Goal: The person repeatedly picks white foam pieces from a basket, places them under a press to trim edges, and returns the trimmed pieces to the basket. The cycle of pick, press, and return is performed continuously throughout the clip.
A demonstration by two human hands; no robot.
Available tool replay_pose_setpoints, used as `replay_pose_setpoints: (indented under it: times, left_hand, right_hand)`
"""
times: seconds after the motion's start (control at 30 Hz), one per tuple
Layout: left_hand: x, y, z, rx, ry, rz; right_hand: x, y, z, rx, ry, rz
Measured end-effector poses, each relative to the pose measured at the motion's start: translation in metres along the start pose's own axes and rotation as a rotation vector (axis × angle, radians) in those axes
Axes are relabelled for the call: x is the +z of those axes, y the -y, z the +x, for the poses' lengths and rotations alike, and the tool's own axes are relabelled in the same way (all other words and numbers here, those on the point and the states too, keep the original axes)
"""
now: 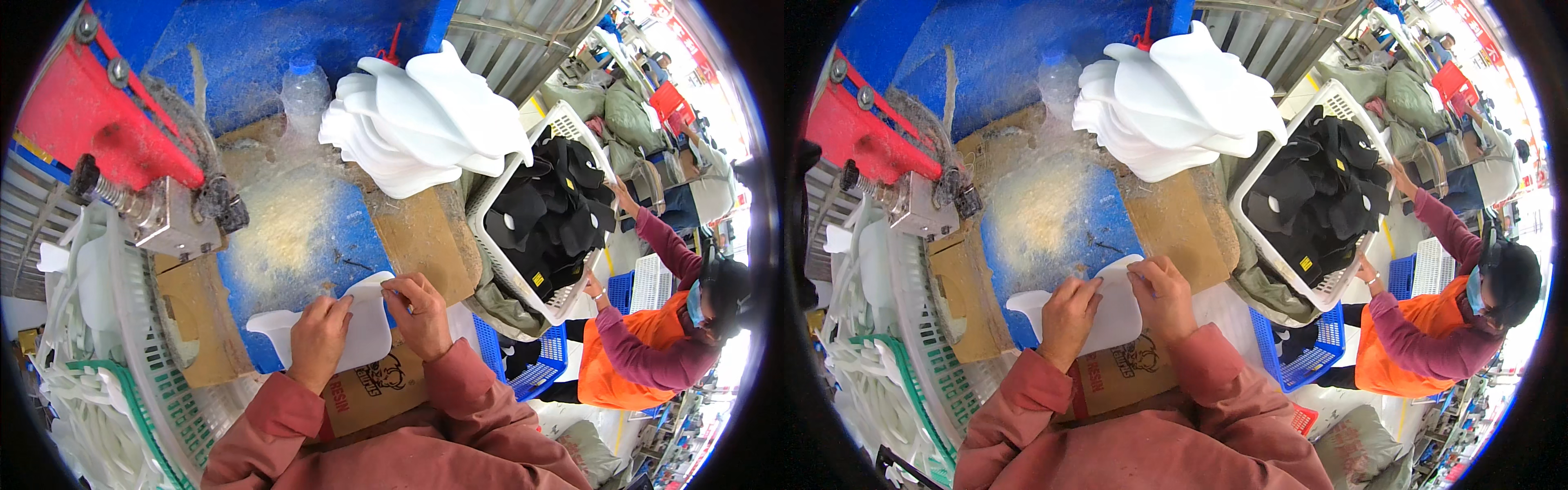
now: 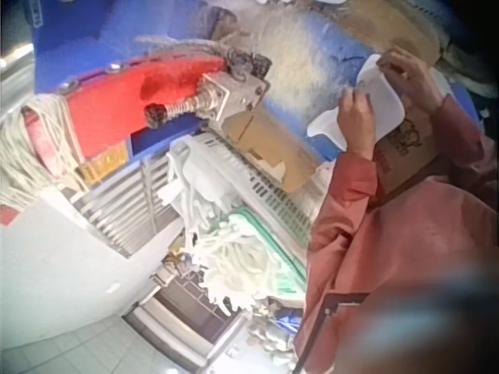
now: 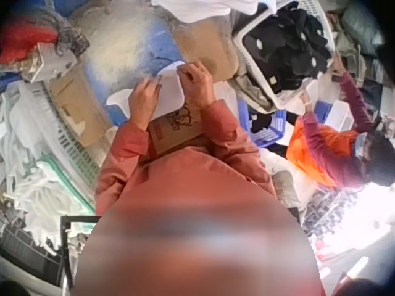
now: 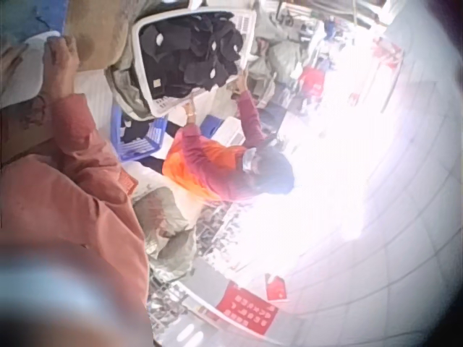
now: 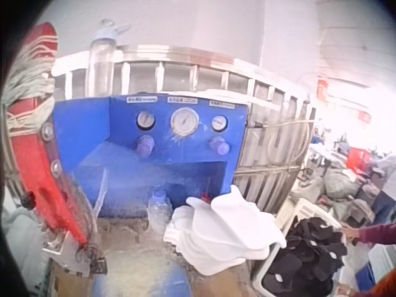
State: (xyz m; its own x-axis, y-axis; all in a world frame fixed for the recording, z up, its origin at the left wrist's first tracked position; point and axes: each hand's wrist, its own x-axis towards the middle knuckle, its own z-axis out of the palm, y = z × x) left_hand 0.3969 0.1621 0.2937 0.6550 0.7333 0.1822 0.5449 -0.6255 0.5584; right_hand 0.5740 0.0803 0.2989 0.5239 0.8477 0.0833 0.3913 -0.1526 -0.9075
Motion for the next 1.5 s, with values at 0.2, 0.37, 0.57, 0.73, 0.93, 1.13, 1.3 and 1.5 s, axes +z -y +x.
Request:
replay_pose_setpoints:
  times: [0.2,0.37,0.57,0.73,0.93,1.13,1.3,1.5]
  left_hand:
    - [0.002,-0.003,0.003,-0.019,-0.005,-0.013]
    - [0.002,-0.003,0.004,-0.022,-0.003,-0.007]
    - [0.001,-0.005,0.006,-0.007,-0.009,-0.001]
    - [-0.001,-0.006,0.007,-0.017,-0.003,-0.025]
    - [0.005,-0.001,0.005,0.003,-0.010,-0.020]
    - [0.011,0.005,0.006,0.012,0.073,-0.035]
    - [0.016,0.012,0.004,0.021,0.096,-0.045]
    - [0.018,0.052,-0.005,-0.260,0.182,-0.425]
  right_hand:
    - [0.001,-0.010,0.009,0.043,-0.034,-0.037]
    - [0.006,-0.017,0.021,-0.036,-0.070,-0.055]
    - [0.009,-0.021,0.024,-0.020,-0.067,-0.046]
    - [0.011,-0.021,0.029,-0.062,-0.063,-0.108]
    - [0.013,-0.032,0.030,-0.001,-0.044,-0.234]
    - [0.019,-0.043,0.033,0.162,0.066,-0.468]
    - [0.029,-0.035,0.032,0.087,-0.084,-0.356]
    - [0.034,-0.036,0.029,0.022,-0.171,-0.113]
